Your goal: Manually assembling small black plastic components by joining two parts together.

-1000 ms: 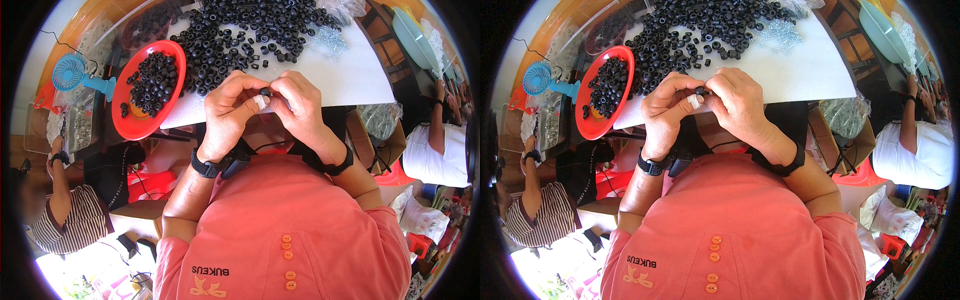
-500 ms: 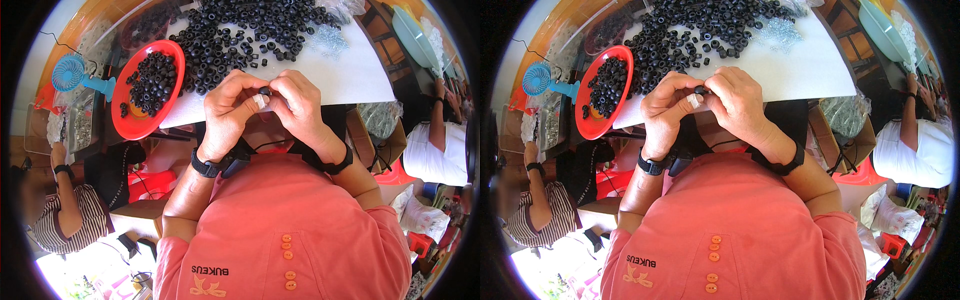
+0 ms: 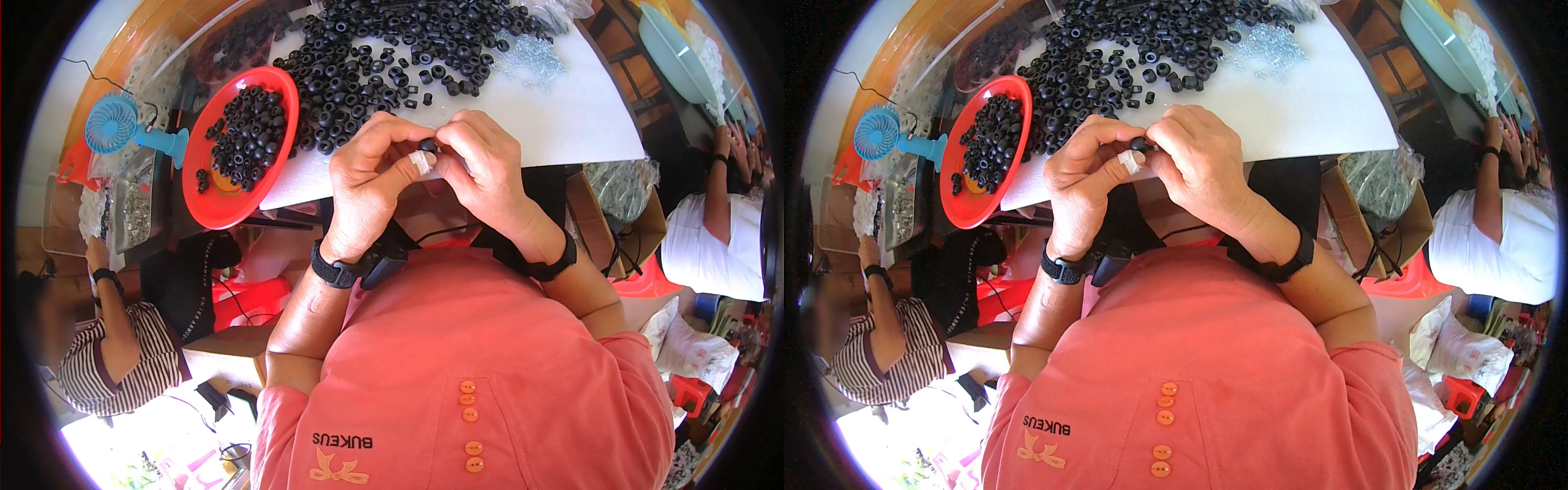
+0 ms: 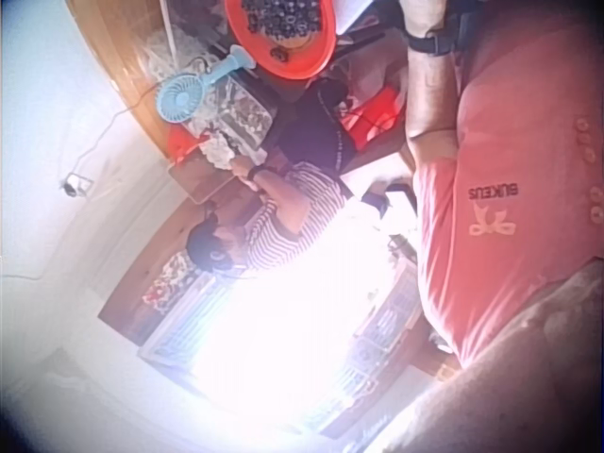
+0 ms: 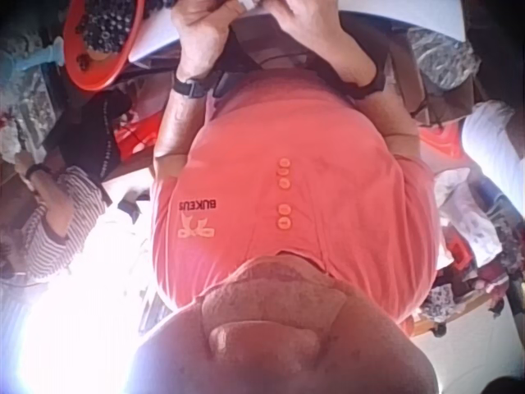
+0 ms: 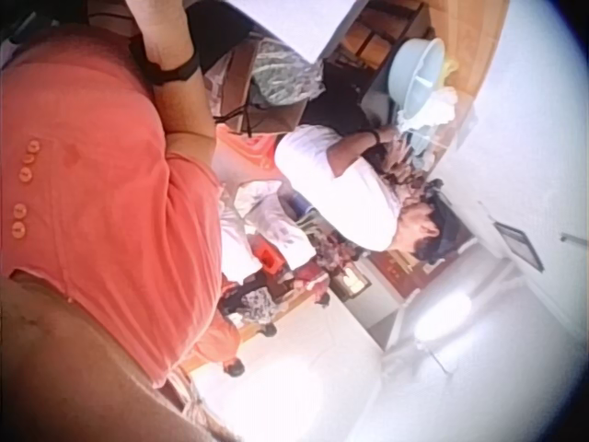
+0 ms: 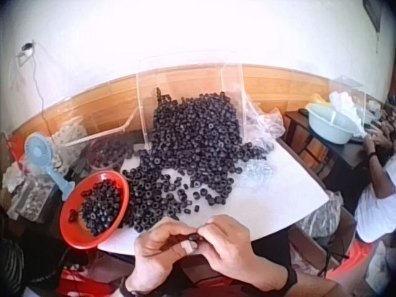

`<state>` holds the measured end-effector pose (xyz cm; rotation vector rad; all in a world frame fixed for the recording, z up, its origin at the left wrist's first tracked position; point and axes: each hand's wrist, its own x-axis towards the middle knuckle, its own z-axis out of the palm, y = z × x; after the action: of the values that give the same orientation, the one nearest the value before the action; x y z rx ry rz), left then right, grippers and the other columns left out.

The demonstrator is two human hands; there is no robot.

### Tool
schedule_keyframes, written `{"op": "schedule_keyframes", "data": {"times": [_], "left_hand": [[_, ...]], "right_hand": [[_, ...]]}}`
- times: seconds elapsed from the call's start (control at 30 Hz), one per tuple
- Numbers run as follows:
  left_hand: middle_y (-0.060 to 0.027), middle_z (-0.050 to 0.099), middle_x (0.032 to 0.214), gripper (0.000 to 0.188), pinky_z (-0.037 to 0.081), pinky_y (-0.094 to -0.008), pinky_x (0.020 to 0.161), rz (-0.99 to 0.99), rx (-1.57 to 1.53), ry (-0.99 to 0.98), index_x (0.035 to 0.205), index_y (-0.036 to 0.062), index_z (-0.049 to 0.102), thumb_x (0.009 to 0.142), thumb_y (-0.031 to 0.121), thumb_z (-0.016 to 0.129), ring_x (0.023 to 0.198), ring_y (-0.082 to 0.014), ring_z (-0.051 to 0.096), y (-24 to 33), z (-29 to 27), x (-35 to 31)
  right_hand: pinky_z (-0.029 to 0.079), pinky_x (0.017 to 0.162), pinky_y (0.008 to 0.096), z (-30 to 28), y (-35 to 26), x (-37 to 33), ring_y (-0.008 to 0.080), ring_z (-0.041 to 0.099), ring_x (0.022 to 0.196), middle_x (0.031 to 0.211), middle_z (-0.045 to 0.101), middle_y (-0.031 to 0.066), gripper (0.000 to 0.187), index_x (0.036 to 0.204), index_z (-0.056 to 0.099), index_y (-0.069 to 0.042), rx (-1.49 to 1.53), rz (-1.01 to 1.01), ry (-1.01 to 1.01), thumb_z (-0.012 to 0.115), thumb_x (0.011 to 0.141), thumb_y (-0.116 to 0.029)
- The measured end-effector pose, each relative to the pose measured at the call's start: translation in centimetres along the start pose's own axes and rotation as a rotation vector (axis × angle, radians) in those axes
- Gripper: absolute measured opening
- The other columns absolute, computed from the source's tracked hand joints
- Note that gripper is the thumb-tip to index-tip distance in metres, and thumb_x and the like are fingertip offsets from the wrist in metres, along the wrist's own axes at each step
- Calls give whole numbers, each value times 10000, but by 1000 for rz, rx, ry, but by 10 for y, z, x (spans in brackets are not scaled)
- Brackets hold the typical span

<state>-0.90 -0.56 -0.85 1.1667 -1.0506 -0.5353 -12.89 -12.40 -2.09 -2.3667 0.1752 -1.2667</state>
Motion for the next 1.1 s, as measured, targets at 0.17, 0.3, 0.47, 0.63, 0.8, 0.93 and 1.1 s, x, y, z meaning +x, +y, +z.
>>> {"op": "schedule_keyframes", "data": {"times": [0.17,0.3,0.47,0.63,0.8,0.93,1.1], "left_hand": [[-24,587,924,226,473,-210,706,-11,2,3,1012,-8,679,810,-110,685,809,-84,566,-1,0,0],[-23,584,929,229,472,-209,714,-29,-28,-3,1012,-6,679,809,-113,683,825,-85,566,0,0,-1],[-23,576,929,231,481,-213,719,-37,12,-28,1018,-7,675,817,-122,668,832,-87,572,1,-1,0],[-26,569,929,219,492,-214,715,-58,-47,-15,1015,-10,672,822,-113,667,825,-88,574,4,2,-1],[-26,567,933,215,493,-215,724,-42,14,-36,1019,-13,668,827,-109,665,827,-88,572,2,-1,0],[-24,568,936,220,489,-213,728,-41,-1,-34,1022,-11,668,826,-112,664,830,-87,567,1,1,0],[-48,576,985,244,503,-240,799,-43,9,-49,1045,-30,661,824,-132,649,894,-115,583,2,-1,-1]], "right_hand": [[445,601,397,-1,-1,0,290,556,695,759,533,77,212,795,550,-60,-2,2,0,686,655,22],[445,602,395,-1,-1,0,287,556,696,762,535,75,222,796,547,-62,15,10,-1,697,652,16],[446,600,393,-1,0,0,285,554,696,766,537,74,234,797,544,-63,24,10,2,709,649,11],[447,605,397,-2,1,-2,288,553,703,776,535,78,247,812,538,-67,19,-6,2,710,651,7],[448,616,399,-2,2,-2,290,550,714,794,532,79,260,824,533,-73,8,-8,-7,712,650,-1],[451,620,396,-2,3,-2,288,544,712,793,526,76,262,820,526,-75,1,-13,-3,712,649,-8],[452,621,393,-3,2,-3,287,545,716,790,522,76,262,819,524,-75,-13,-18,-10,711,646,-13]]}}
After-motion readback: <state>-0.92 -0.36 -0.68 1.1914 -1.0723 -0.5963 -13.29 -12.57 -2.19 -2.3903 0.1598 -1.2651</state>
